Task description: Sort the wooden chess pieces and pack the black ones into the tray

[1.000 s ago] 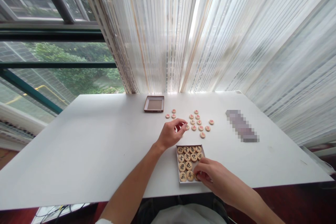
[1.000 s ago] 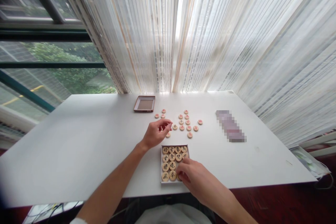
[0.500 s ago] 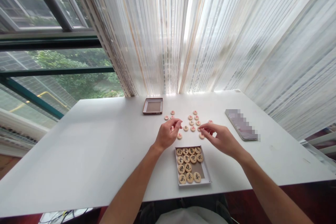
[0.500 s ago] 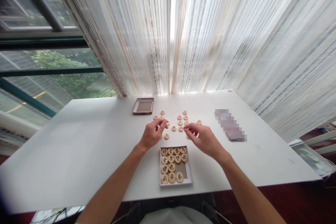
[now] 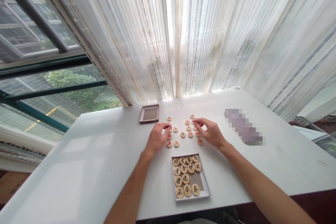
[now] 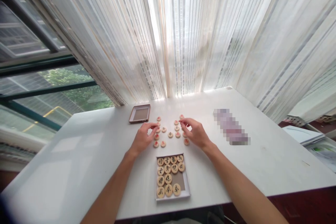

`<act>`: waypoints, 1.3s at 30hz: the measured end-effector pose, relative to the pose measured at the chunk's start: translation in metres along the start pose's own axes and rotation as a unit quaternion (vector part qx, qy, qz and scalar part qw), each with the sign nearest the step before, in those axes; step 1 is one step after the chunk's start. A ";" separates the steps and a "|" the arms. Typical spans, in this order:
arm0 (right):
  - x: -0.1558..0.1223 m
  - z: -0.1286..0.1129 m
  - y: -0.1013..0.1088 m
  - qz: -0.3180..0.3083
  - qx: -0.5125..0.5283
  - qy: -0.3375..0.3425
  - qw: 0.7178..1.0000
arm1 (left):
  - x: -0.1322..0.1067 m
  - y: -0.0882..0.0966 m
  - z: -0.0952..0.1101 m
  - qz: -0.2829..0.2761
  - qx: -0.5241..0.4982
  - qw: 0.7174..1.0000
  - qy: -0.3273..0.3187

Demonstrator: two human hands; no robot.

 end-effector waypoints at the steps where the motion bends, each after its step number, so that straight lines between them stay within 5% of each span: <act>1: -0.001 0.001 0.000 0.001 0.003 0.000 1.000 | 0.003 0.000 0.001 -0.011 0.014 1.000 -0.006; 8: -0.003 0.001 -0.001 -0.001 0.017 0.002 1.000 | 0.018 -0.010 0.017 -0.088 0.101 0.989 -0.061; 18: -0.003 -0.004 -0.001 -0.013 0.016 0.012 1.000 | 0.022 -0.011 0.023 -0.064 0.127 0.987 -0.073; 24: -0.003 -0.009 -0.001 -0.013 0.030 0.013 0.999 | 0.009 -0.004 0.034 -0.067 -0.015 0.997 -0.048; 30: -0.007 -0.021 -0.009 -0.021 0.056 0.020 0.998 | -0.006 -0.009 0.042 -0.110 -0.193 0.975 0.003; 39: -0.012 -0.037 -0.018 -0.042 0.089 0.019 0.995 | -0.016 -0.013 0.044 -0.128 -0.254 0.958 0.013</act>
Point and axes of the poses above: each hand's wrist, its own x-axis towards the middle knuckle, its own y-axis out of the back of the hand, z = x × y, the point moved 4 cm from there along x, towards the middle knuckle, and after that the axes turned 11 degrees about y, right-handed, at the moved point
